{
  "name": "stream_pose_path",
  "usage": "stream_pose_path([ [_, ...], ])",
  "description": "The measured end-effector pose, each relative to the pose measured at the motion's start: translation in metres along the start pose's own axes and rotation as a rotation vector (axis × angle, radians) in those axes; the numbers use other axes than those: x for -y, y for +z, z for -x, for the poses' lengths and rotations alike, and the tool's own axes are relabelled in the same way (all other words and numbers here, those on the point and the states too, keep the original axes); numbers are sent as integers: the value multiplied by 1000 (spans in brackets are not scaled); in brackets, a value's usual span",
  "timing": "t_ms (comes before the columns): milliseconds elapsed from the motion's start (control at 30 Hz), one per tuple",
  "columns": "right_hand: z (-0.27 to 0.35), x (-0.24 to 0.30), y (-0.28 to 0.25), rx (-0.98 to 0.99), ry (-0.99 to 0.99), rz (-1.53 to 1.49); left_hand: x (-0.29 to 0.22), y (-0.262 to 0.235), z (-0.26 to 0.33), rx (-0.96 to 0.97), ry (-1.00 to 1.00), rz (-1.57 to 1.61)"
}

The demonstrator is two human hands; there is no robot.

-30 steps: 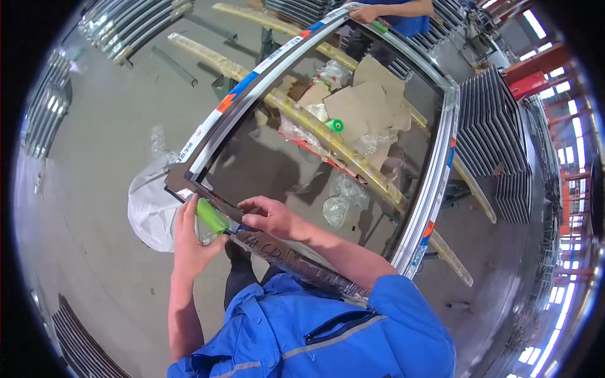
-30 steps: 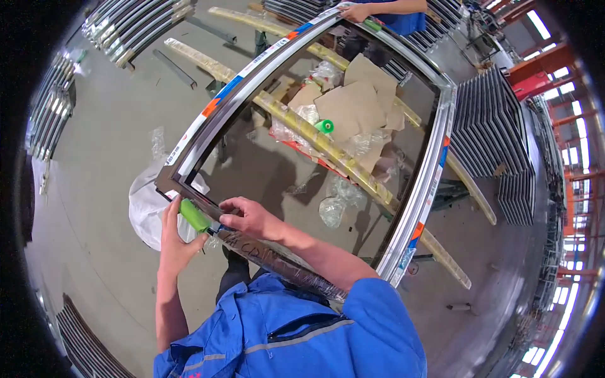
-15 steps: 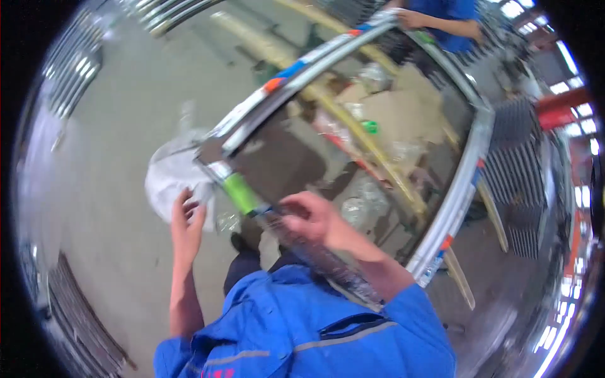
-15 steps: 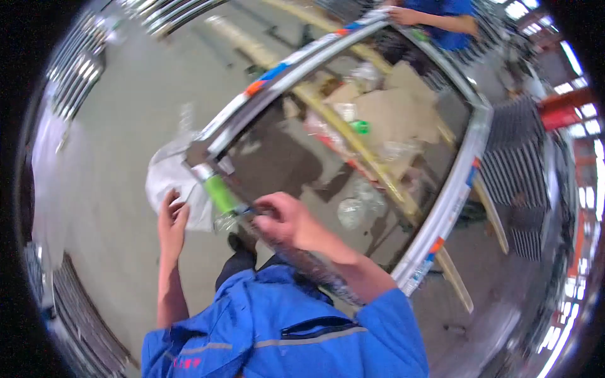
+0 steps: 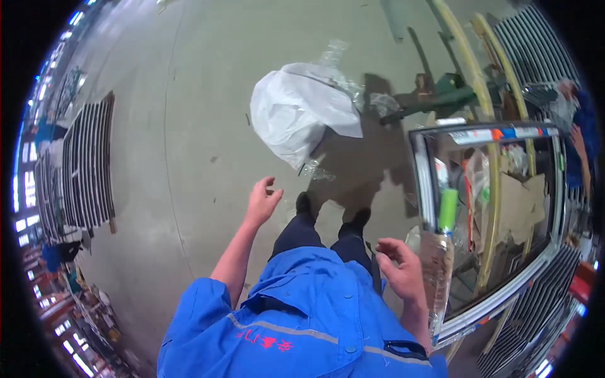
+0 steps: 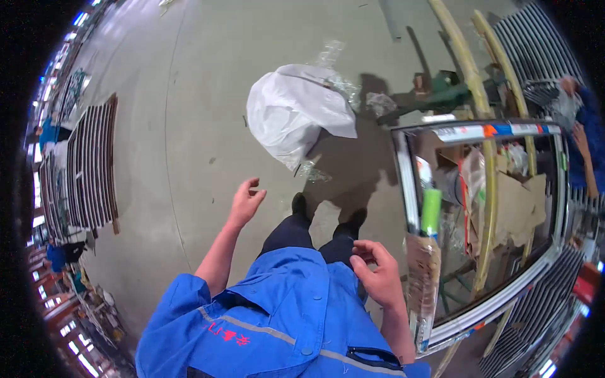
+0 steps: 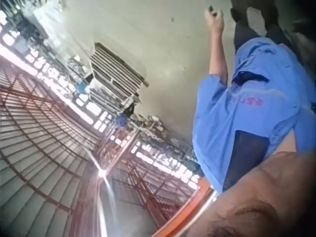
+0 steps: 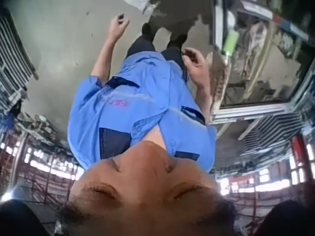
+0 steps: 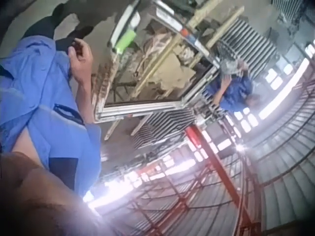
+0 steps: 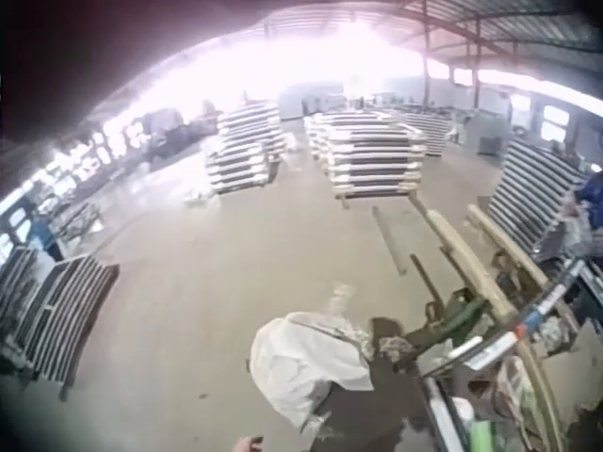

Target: Wrapping protective plastic and green adhesive tape around the corners and frame members of a large metal assembly.

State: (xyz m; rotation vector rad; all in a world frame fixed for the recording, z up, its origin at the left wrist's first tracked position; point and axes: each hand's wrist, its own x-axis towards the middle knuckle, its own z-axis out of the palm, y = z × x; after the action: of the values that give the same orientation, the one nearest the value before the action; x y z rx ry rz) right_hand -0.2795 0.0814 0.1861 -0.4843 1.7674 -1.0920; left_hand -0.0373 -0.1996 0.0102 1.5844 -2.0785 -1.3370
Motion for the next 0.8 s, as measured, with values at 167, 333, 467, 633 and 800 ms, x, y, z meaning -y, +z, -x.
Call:
stream_pose_path([
  [167,-88,-39,59,73,23,122,46,-23,6,275,-188,-74],
  [333,-203,-149,108,73,67,217,71,-1,-1,411,-320,-50],
  [467,-286,-239,144,112,132,456,104,38,-28,545,-308,-95],
  [633,-397,-343,177,21,211,694,192,123,-93,658,-290,-93],
  [800,-503,-462,251,46,401,874,267,173,-158,784,-8,-492],
])
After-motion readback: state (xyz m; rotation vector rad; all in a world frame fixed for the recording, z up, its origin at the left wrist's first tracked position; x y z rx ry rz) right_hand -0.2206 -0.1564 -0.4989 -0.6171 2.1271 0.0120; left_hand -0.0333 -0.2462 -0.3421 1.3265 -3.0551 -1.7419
